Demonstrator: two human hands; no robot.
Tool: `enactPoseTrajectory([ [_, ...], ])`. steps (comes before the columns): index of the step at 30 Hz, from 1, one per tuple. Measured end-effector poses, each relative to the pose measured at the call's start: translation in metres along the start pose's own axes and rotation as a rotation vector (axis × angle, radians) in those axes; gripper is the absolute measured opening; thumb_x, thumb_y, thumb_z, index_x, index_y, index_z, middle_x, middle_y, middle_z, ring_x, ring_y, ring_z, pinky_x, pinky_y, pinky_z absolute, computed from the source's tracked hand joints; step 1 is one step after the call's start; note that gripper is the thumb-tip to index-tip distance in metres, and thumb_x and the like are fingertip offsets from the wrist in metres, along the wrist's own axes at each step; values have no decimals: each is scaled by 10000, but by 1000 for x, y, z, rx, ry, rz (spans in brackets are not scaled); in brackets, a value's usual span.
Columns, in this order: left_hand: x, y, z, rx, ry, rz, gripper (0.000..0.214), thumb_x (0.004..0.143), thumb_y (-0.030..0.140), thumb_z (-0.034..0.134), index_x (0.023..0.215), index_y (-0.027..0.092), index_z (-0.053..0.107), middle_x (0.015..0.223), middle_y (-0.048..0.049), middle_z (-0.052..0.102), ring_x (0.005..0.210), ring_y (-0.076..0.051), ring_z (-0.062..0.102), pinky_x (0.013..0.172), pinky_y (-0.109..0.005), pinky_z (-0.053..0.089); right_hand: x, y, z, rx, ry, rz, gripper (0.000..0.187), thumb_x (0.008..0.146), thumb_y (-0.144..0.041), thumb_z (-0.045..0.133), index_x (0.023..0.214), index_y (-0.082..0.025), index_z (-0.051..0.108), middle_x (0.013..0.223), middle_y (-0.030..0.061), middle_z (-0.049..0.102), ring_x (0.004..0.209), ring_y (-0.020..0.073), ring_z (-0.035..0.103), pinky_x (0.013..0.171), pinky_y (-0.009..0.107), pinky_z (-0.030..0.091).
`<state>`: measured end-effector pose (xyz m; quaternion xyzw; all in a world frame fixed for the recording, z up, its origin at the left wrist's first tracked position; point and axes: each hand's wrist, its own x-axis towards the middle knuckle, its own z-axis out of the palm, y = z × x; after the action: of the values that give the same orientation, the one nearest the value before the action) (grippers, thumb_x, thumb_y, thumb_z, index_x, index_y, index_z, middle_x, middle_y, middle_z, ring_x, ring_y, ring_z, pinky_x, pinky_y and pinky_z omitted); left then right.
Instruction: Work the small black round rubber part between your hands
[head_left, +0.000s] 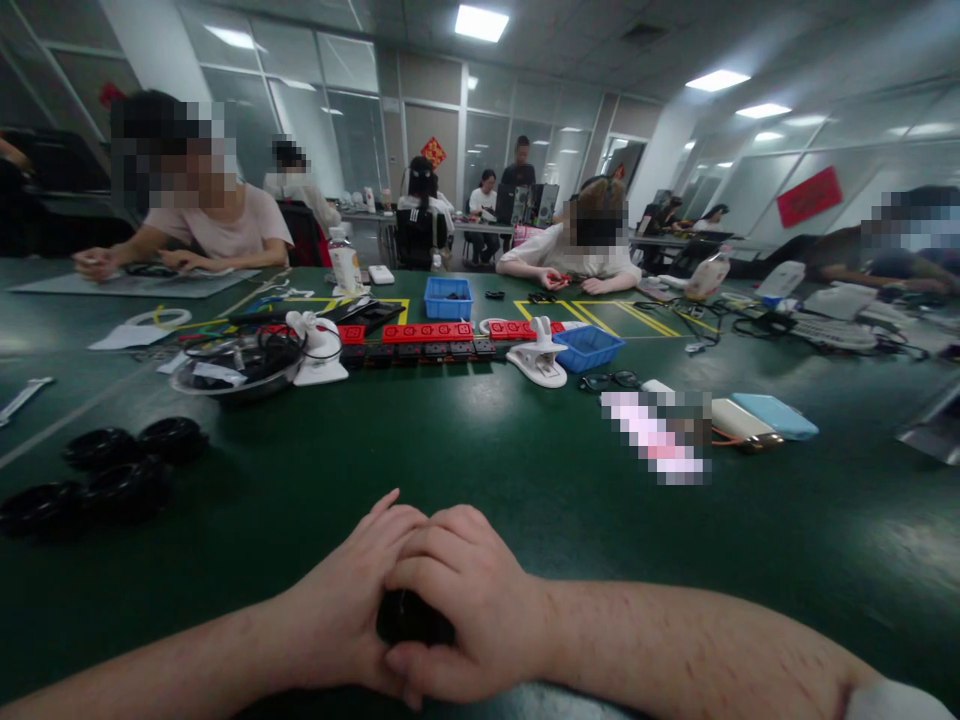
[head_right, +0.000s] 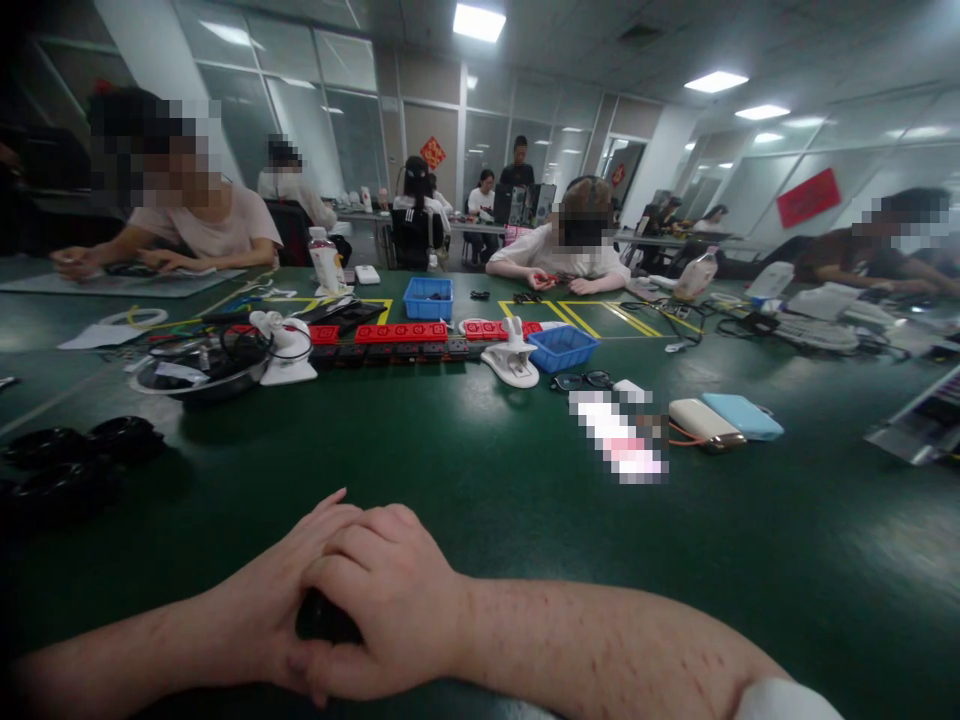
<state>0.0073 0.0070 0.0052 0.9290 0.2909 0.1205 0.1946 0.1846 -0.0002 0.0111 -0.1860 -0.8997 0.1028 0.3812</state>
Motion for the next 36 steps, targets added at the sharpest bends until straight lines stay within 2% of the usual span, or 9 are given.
enactPoseTrajectory([
  [3,-3,3,7,28,45,-42,640,582,449,725,1136,235,487,1087,-64,539,1043,-296,499,1041,-626,142,-1,0,1,-58,11,65,497,841,-581,332,842,-147,574,808,49,603,755,162,506,695,312,373],
  [9,-1,8,7,10,54,-132,365,598,284,668,937,204,559,924,-32,550,930,-240,528,1061,-563,163,-2,2,2,-133,-96,74,312,767,-476,526,774,-166,558,754,13,593,737,150,489,691,306,361],
  [13,4,3,2,-91,13,-67,432,542,211,661,960,199,553,985,-32,530,982,-248,500,1051,-496,244,-2,4,2,-31,-148,-30,167,730,-297,482,801,-166,557,792,11,613,790,142,506,750,294,384],
  [17,8,0,-3,-168,-22,14,387,577,176,628,958,215,574,1048,-21,524,1041,-248,478,1024,-409,314,-3,6,5,46,-186,-124,152,691,-228,425,784,-189,539,801,-13,633,822,136,510,831,298,378],
  [20,8,0,-6,-152,-60,28,555,573,202,656,1111,237,524,1106,-28,521,1076,-260,471,1061,-448,245,-3,5,4,65,-197,-133,179,707,-236,402,821,-197,535,826,-10,644,843,146,517,860,316,365],
  [23,6,0,-5,-87,-66,17,733,523,304,727,1201,250,454,1158,-44,507,1103,-279,455,1079,-505,169,-2,3,2,61,-117,-107,250,774,-310,379,909,-176,541,892,23,640,864,155,524,838,326,372],
  [28,-1,7,2,33,40,-126,659,522,539,725,1068,224,534,1011,-45,550,980,-280,506,1051,-591,129,-2,2,1,-7,-12,19,414,850,-499,338,933,-150,545,889,58,616,838,169,519,750,323,377],
  [32,-5,17,9,126,105,-231,398,545,350,692,894,195,579,888,-33,555,884,-260,516,1025,-621,128,-4,2,3,-110,-75,86,415,795,-576,443,833,-174,542,801,30,589,756,160,488,702,316,354],
  [36,-5,17,8,134,107,-207,298,557,235,618,852,209,587,869,-18,547,874,-244,512,1023,-620,132,-3,2,3,-158,-128,87,318,760,-498,534,787,-181,533,760,7,578,717,144,475,672,304,345],
])
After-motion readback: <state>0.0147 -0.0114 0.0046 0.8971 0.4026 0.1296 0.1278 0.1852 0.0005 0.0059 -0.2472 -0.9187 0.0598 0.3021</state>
